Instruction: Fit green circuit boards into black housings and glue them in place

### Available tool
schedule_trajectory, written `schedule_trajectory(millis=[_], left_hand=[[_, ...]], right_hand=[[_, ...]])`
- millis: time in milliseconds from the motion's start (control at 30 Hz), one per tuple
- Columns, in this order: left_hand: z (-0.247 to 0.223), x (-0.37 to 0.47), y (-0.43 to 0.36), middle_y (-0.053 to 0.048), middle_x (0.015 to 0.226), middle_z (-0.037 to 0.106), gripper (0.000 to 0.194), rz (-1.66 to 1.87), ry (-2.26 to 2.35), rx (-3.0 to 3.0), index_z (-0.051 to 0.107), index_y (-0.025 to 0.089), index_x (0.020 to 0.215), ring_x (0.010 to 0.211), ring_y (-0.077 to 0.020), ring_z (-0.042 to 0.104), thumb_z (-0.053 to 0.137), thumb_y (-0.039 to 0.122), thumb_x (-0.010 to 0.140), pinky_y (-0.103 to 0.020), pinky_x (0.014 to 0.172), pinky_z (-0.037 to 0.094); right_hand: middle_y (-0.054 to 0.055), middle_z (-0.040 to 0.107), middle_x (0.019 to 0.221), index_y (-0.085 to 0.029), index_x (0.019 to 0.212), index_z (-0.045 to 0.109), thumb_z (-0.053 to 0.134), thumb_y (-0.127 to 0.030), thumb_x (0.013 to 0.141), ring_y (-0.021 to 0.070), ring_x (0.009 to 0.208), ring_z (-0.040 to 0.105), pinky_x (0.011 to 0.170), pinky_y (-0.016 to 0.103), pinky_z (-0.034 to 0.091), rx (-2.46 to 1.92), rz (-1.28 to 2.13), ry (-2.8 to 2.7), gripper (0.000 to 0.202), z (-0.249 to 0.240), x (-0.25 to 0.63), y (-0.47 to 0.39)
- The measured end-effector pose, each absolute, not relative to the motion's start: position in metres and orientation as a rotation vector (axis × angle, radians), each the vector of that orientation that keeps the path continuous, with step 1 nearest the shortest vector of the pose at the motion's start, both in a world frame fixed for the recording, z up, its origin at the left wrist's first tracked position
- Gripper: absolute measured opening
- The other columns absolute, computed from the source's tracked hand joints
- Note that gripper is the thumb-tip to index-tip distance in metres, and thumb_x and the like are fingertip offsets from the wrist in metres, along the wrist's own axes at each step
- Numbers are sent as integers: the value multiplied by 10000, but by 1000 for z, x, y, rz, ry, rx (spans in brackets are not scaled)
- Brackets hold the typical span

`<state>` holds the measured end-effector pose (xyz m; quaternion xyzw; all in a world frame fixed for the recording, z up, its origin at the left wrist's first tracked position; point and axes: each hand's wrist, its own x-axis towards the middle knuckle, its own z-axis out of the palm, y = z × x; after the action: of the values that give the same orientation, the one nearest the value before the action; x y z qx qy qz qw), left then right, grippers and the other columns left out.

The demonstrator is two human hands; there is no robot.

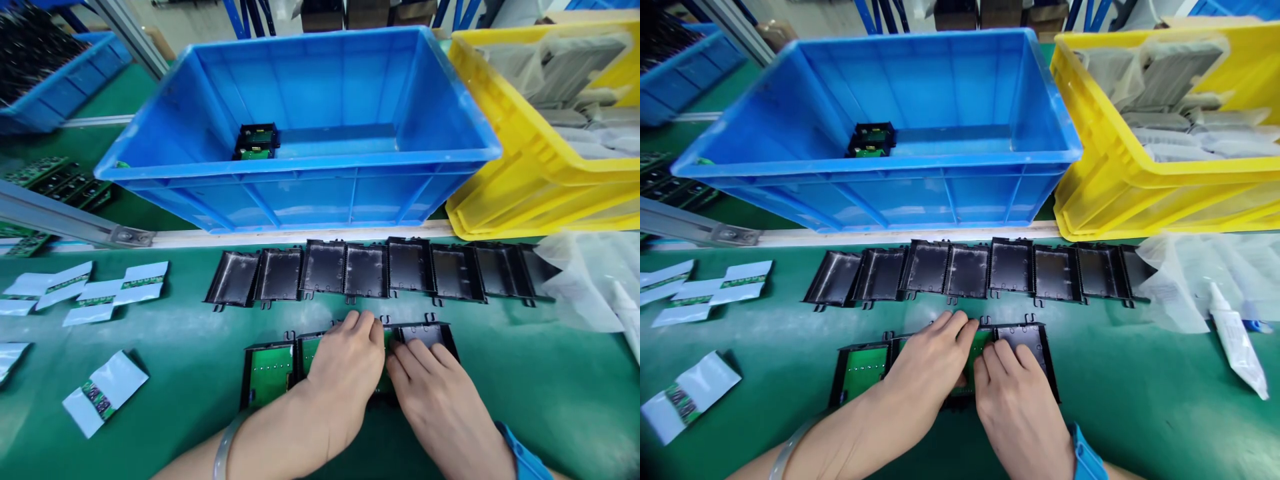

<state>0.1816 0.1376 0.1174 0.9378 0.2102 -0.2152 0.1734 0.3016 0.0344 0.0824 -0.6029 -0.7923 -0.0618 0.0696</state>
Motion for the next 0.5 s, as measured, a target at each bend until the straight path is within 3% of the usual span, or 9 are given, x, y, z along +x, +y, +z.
schedule_trajectory(millis=[100,167,233,333,433,500], left_hand=[[110,174,134,-188,1197,627,711,-460,632,2679,519,-35,1297,1111,-314,603,751,74,634,-399,956,562],[100,161,125,-193,1301,605,808,-182,747,2734,431,8,1402,1163,-333,602,787,135,688,-431,960,562],[89,147,112,-156,1323,618,666,139,854,2785,500,78,1356,1172,-323,612,777,224,768,-450,993,537],[74,130,91,-84,1232,692,368,487,781,2831,625,114,1186,1146,-243,634,630,366,920,-408,1151,381],[64,125,75,-101,1178,721,494,535,622,2945,639,68,1174,1189,-256,610,503,497,969,-456,1247,165],[58,128,68,-117,1140,733,481,449,583,3033,655,59,1147,1181,-288,615,487,477,977,-528,1249,89]], right_hand=[[90,619,760,-144,716,662,485,-4,692,241,722,493,675,375,331,-1788,-155,-2376,227,80,304,31],[95,665,850,-133,799,676,465,2,742,241,769,520,712,374,353,-1780,-143,-2355,256,77,307,29],[106,697,973,-105,964,690,447,-9,794,252,853,547,763,381,378,-1769,-137,-2348,312,74,310,26],[127,696,1134,-79,1165,660,429,-38,807,270,934,563,785,397,412,-1723,-131,-2403,428,72,313,23],[149,694,1171,-58,1153,690,446,-60,753,285,924,568,727,404,441,-1675,-165,-2473,468,74,314,23],[174,706,1135,-27,1116,716,473,-75,697,295,904,565,695,403,454,-1643,-198,-2505,486,75,313,25]])
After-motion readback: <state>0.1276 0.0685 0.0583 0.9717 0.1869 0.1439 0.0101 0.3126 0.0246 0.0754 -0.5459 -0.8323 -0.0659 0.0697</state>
